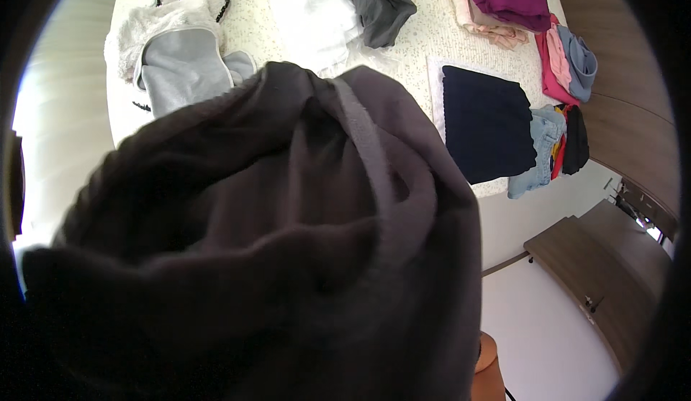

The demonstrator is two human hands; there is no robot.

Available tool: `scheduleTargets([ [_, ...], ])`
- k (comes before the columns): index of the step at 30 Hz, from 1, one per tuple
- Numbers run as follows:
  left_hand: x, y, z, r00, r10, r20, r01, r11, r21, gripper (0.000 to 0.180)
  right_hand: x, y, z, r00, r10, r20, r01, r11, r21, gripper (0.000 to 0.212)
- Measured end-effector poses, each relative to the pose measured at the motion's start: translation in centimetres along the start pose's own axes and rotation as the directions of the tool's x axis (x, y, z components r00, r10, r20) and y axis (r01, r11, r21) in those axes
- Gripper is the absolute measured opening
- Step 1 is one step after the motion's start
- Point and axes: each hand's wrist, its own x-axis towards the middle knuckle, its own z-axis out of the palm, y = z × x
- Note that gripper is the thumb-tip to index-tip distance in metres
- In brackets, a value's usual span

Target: Fold laundry on the bed and organize into piles.

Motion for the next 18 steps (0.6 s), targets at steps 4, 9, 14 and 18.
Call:
scheduleTargets([
  [4,0.8,1.4,-0.1,0.992,0.027,0.124,-0.036,0.997,0.073,0.05,-0.8,-1.5,0.6,1.0,0.008,0.013,-0.007,0.996,-0.092,0.067],
  [9,-0.6,5.7,1.3,0.985,-0.056,0.161,-0.002,0.939,0.344,0.017,-0.4,-2.7,2.2,0.995,-0.069,0.075,0.085,0.966,-0.246,0.066],
  [14,1.2,13.5,1.7,0.899,0.265,-0.348,-0.001,0.797,0.604,0.057,-0.1,-7.9,1.8,0.96,-0.278,-0.006,0.22,0.773,-0.595,0.066],
  [18,4.1,19.2,-4.6,0.706,0.39,-0.591,0.238,0.655,0.717,0.063,3.1,-10.7,-4.8,0.795,-0.579,-0.177,0.313,0.643,-0.699,0.065],
])
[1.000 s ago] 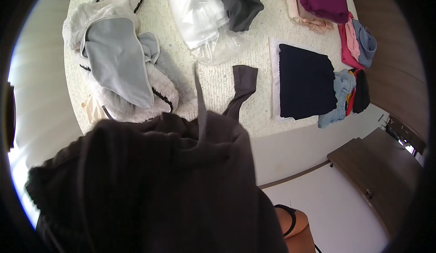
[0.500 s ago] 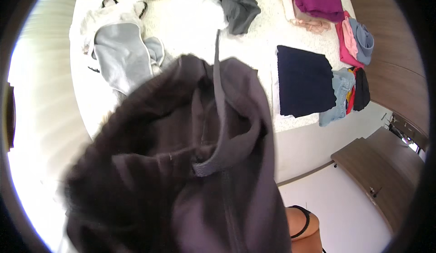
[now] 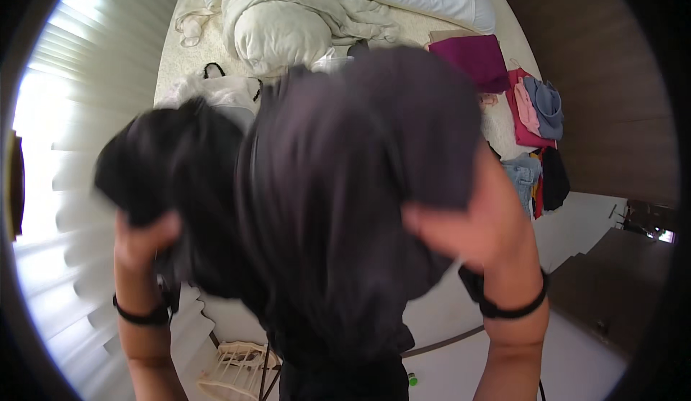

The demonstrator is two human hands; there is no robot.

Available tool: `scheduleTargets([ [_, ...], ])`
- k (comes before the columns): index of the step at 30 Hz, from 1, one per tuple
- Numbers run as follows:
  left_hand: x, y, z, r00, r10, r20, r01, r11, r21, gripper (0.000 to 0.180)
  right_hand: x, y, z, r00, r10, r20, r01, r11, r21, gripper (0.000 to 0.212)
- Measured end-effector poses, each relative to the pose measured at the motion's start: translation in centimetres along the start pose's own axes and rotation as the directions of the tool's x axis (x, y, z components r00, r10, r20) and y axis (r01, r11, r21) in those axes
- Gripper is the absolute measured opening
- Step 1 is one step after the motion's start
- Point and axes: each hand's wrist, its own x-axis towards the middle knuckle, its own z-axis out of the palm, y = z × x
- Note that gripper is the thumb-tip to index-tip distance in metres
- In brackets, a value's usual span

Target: Fold laundry on the bed and organize into piles.

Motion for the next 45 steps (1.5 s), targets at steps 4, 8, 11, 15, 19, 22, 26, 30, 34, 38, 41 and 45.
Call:
scheduleTargets([
  [4,10.6,-7.4,2.6,0.984,-0.154,-0.084,0.154,0.988,-0.016,0.048,6.3,10.8,-2.1,0.977,0.166,-0.131,-0.193,0.954,-0.231,0.066],
  [8,9.8,-23.1,1.7,0.925,-0.231,-0.301,0.322,0.898,0.301,0.046,-0.3,26.0,-1.3,0.876,0.291,-0.383,-0.455,0.761,-0.462,0.057],
  [11,2.5,-28.6,1.1,0.897,-0.052,-0.438,0.227,0.906,0.357,0.028,-8.0,27.9,3.2,0.686,0.657,-0.313,-0.727,0.625,-0.284,0.055],
  [15,-5.7,-33.8,7.8,0.805,-0.173,-0.568,0.456,0.792,0.405,0.019,-20.9,34.2,6.2,0.594,0.695,-0.406,-0.804,0.497,-0.325,0.061],
  [19,-14.7,-40.8,11.1,0.741,-0.426,-0.519,0.63,0.708,0.319,0.05,-23.2,34.2,13.1,0.555,0.772,-0.31,-0.83,0.538,-0.146,0.071],
  [22,-14.2,-40.4,14.8,0.779,-0.355,-0.517,0.603,0.651,0.461,0.053,-23.8,33.4,12.3,0.469,0.728,-0.5,-0.882,0.362,-0.301,0.059],
  [26,-13.9,-40.5,11.5,0.7,-0.645,-0.306,0.709,0.577,0.405,0.033,-23.9,33.3,11.7,0.382,0.903,-0.197,-0.863,0.272,-0.425,0.044],
  [30,-17.5,-39.9,-2.2,0.665,-0.674,-0.322,0.715,0.699,0.014,0.019,-24.6,34.2,13.7,0.409,0.911,0.062,-0.74,0.37,-0.561,0.039],
  [34,-9.7,-21.9,-3.2,0.683,-0.681,-0.265,0.326,0.608,-0.724,0.023,-25.6,34.4,11.8,0.402,0.906,-0.136,-0.874,0.335,-0.352,0.027],
  [38,-1.4,-11.3,2.9,0.873,-0.331,-0.358,0.019,0.757,-0.654,0.021,-26.4,35.0,11.0,0.485,0.845,-0.225,-0.852,0.398,-0.341,0.018],
  [41,1.0,-10.5,10.8,0.898,-0.217,-0.382,0.143,0.966,-0.213,0.032,-26.8,35.2,10.7,0.554,0.786,-0.273,-0.829,0.49,-0.269,0.017],
  [45,0.5,-12.5,21.8,0.951,0.115,0.288,-0.225,0.896,0.383,0.044,-26.2,35.3,9.8,0.502,0.823,-0.265,-0.858,0.513,-0.032,0.019],
])
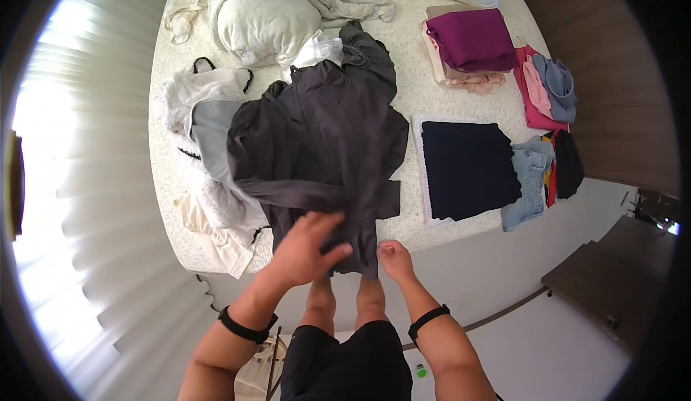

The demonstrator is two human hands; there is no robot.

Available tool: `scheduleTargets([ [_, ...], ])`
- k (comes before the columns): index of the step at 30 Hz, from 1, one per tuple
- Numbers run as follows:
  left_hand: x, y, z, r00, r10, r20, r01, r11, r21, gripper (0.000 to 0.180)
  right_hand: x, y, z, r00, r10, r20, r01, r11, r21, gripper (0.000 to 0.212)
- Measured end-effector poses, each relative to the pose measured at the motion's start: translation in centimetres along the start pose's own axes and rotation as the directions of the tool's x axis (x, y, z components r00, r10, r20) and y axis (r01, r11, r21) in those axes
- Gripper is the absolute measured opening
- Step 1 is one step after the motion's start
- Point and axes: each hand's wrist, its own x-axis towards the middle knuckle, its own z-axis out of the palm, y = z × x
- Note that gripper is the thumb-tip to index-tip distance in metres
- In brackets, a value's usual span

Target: Fold laundry on the bed and organize into piles.

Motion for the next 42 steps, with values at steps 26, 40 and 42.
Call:
scheduleTargets([
  [26,11.8,-11.1,10.0,0.962,-0.089,0.256,0.006,0.951,0.309,0.043,-1.7,-10.7,-29.6,0.825,0.347,-0.447,0.095,0.694,0.714,0.041],
  [40,-10.9,-16.1,12.4,0.915,-0.166,-0.368,0.272,0.928,0.256,0.039,-5.2,-17.6,1.4,0.381,-0.819,0.428,0.888,0.453,0.079,0.03],
  [42,-14.8,-19.8,11.8,0.562,-0.725,-0.398,0.756,0.646,-0.11,0.041,-4.6,-12.5,2.2,0.613,-0.693,0.379,0.726,0.683,0.075,0.027],
])
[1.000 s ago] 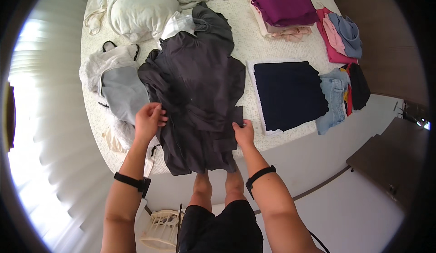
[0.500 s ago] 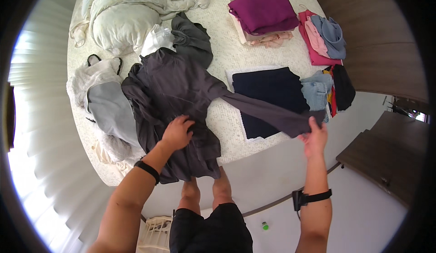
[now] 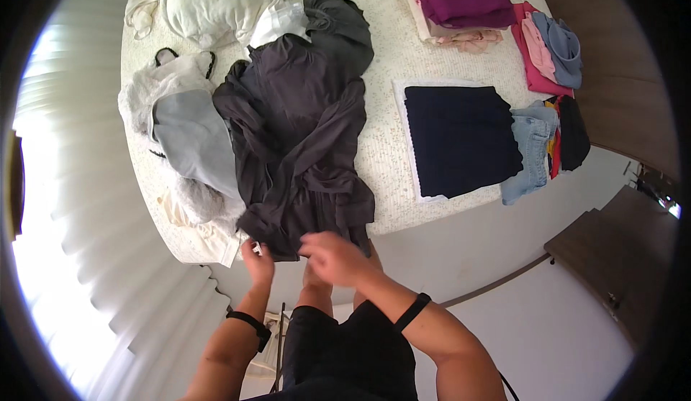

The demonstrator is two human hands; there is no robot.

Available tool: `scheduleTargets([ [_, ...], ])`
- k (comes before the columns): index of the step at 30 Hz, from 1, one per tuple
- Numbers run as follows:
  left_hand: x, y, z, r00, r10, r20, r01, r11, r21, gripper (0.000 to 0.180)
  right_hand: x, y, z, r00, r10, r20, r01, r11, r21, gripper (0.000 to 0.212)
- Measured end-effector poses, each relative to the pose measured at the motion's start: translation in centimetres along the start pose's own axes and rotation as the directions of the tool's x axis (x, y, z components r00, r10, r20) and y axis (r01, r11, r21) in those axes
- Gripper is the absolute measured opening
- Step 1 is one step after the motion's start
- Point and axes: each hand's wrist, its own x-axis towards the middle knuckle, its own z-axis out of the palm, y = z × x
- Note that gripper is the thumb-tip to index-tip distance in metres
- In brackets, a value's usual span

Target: Fold laundry on the bed and organize into piles.

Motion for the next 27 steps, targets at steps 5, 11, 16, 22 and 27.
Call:
scheduleTargets([
  [5,3.5,-0.7,0.3,0.997,-0.067,0.041,0.078,0.902,-0.425,0.046,-1.8,12.0,-2.4,0.503,0.48,-0.719,-0.602,0.791,0.107,0.045],
  [11,4.9,3.2,-0.7,0.879,-0.023,0.476,0.353,0.702,-0.618,0.058,2.9,10.6,-0.6,0.604,0.771,-0.202,-0.666,0.628,0.403,0.058],
  [16,2.6,4.0,-0.1,0.753,-0.169,0.636,0.458,0.829,-0.322,0.058,0.4,10.1,-0.6,0.568,0.817,-0.096,-0.732,0.555,0.396,0.039],
  [22,-1.9,4.8,-0.9,0.633,-0.019,0.774,0.685,0.481,-0.548,0.029,-4.7,8.7,-10.3,0.554,0.658,-0.51,-0.654,0.723,0.223,0.035],
  [27,-6.2,0.5,4.1,0.607,-0.134,0.783,0.734,0.472,-0.488,0.027,-9.6,13.9,-8.8,0.476,0.745,-0.468,-0.78,0.603,0.166,0.052],
])
